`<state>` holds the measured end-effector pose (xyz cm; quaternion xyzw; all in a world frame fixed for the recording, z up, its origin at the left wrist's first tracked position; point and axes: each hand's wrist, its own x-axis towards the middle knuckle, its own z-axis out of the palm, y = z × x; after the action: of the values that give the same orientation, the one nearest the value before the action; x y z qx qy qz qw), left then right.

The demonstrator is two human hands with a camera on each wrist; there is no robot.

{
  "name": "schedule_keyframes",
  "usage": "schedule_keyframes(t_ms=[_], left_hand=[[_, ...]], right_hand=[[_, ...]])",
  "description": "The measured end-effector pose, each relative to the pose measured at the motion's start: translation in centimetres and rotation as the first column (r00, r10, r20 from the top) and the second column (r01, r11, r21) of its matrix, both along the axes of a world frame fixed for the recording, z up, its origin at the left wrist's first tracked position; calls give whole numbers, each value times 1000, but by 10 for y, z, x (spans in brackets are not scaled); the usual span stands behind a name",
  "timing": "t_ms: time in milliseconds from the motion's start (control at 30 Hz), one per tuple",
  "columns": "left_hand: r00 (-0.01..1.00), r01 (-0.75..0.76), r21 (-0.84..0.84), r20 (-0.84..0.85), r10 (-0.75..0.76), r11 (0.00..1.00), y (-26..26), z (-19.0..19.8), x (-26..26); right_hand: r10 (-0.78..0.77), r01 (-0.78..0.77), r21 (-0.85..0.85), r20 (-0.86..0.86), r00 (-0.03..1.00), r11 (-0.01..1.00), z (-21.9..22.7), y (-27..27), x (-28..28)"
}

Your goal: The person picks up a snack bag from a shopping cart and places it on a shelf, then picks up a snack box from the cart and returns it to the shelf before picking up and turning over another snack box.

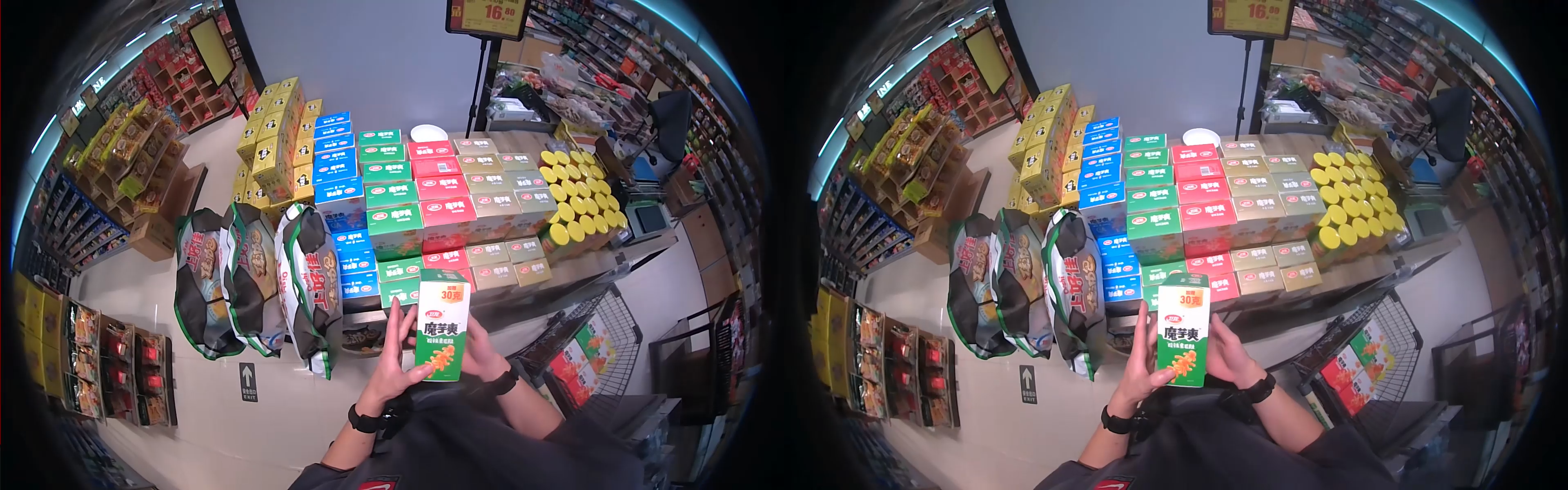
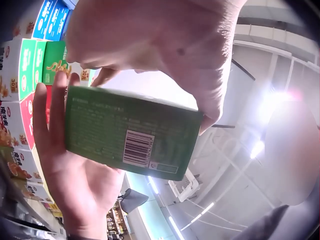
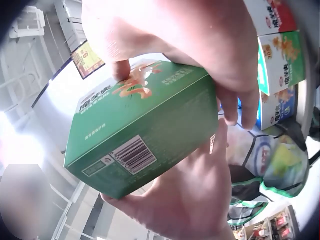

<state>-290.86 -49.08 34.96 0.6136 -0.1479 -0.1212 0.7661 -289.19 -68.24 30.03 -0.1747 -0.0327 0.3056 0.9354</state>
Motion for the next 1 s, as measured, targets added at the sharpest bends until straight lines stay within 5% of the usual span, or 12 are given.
schedule_keyframes(t_ms=[133, 233, 400, 467, 567, 633, 767, 867, 933, 1000], left_hand=[[999, -40, -50, -1, 40, 998, 0, -12, 5], [943, -283, -46, 167, 286, 958, 1, -16, 8], [957, -289, -144, -7, 291, 946, 7, -5, 11], [955, -296, -35, -24, 295, 955, 9, -6, 14], [945, -313, 55, -82, 316, 948, 10, -5, 14], [935, -317, 78, -143, 326, 945, 13, -9, 14], [943, -293, -101, -196, 270, 951, 21, -16, 10], [947, -261, -173, -236, 217, 950, 24, -12, 7], [950, -239, -159, -245, 196, 958, 23, -10, 6], [950, -236, -152, -242, 196, 960, 22, -5, 5]], right_hand=[[-24, 24, -3, -5, 1000, 1000, 1, -7, 1], [-91, 91, -20, 1, 996, 996, 1, -10, 3], [-137, 139, -41, 51, 989, 989, 2, -17, 2], [-172, 173, -56, 35, 985, 983, 11, -18, -3], [-221, 248, -179, 158, 963, 952, 13, -19, -11], [-224, 399, -491, 378, 898, 774, 8, -18, -14], [-265, 419, -481, 357, 896, 770, 13, -11, -21], [-310, 394, -309, 287, 906, 865, 14, -4, -20], [-177, 203, -262, 117, 977, 944, 12, -3, -17], [-177, 207, -257, 136, 975, 944, 10, -4, -17]])
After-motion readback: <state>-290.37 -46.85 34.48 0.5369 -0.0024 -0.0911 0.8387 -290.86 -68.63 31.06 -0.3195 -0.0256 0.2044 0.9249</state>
